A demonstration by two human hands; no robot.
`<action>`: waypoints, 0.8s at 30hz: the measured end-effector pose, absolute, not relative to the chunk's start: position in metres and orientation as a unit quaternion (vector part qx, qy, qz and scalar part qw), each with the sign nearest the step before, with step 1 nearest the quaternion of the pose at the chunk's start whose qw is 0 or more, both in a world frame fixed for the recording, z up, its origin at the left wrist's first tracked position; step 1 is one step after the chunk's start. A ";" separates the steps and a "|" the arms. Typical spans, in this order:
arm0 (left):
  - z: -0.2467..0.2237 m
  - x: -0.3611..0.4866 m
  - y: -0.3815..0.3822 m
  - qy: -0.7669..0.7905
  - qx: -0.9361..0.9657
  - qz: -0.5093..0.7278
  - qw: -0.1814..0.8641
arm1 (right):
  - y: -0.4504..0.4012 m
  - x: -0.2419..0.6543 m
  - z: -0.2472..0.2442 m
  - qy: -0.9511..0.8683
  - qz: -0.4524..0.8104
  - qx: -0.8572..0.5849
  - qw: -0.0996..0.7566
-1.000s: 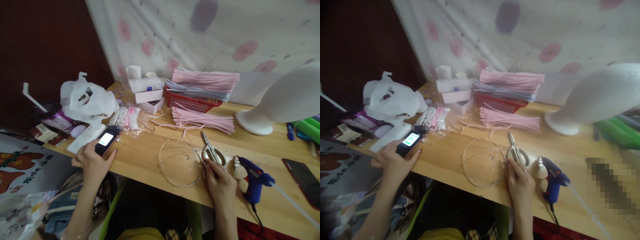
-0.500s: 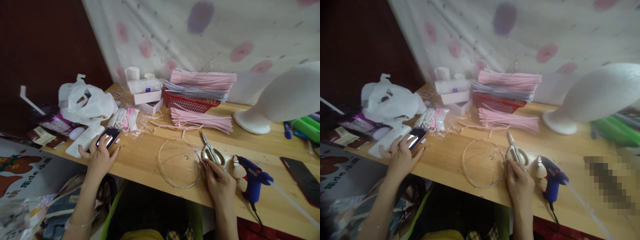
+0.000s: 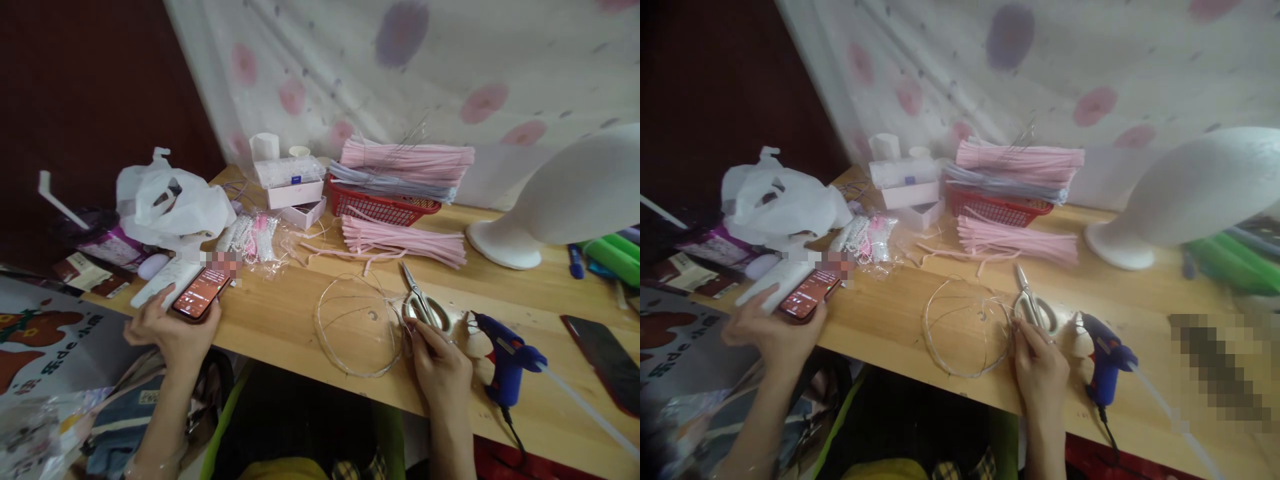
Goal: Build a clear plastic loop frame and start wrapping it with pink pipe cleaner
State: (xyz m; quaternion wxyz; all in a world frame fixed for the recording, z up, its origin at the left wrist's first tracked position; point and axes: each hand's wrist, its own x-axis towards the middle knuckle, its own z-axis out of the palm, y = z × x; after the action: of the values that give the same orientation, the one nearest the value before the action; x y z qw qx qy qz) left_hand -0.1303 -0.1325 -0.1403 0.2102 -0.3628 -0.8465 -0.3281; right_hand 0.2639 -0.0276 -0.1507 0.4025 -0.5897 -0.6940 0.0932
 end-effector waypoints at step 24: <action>-0.143 -0.130 -0.140 -0.830 -0.399 -0.327 0.212 | -0.026 0.264 -0.151 -0.698 0.065 -0.584 0.409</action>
State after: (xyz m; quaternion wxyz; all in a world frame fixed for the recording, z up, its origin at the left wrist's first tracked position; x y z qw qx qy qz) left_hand -0.1296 -0.1395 -0.1428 0.2116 -0.3992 -0.8301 -0.3269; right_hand 0.2643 -0.0257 -0.1512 0.4094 -0.5843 -0.6976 0.0652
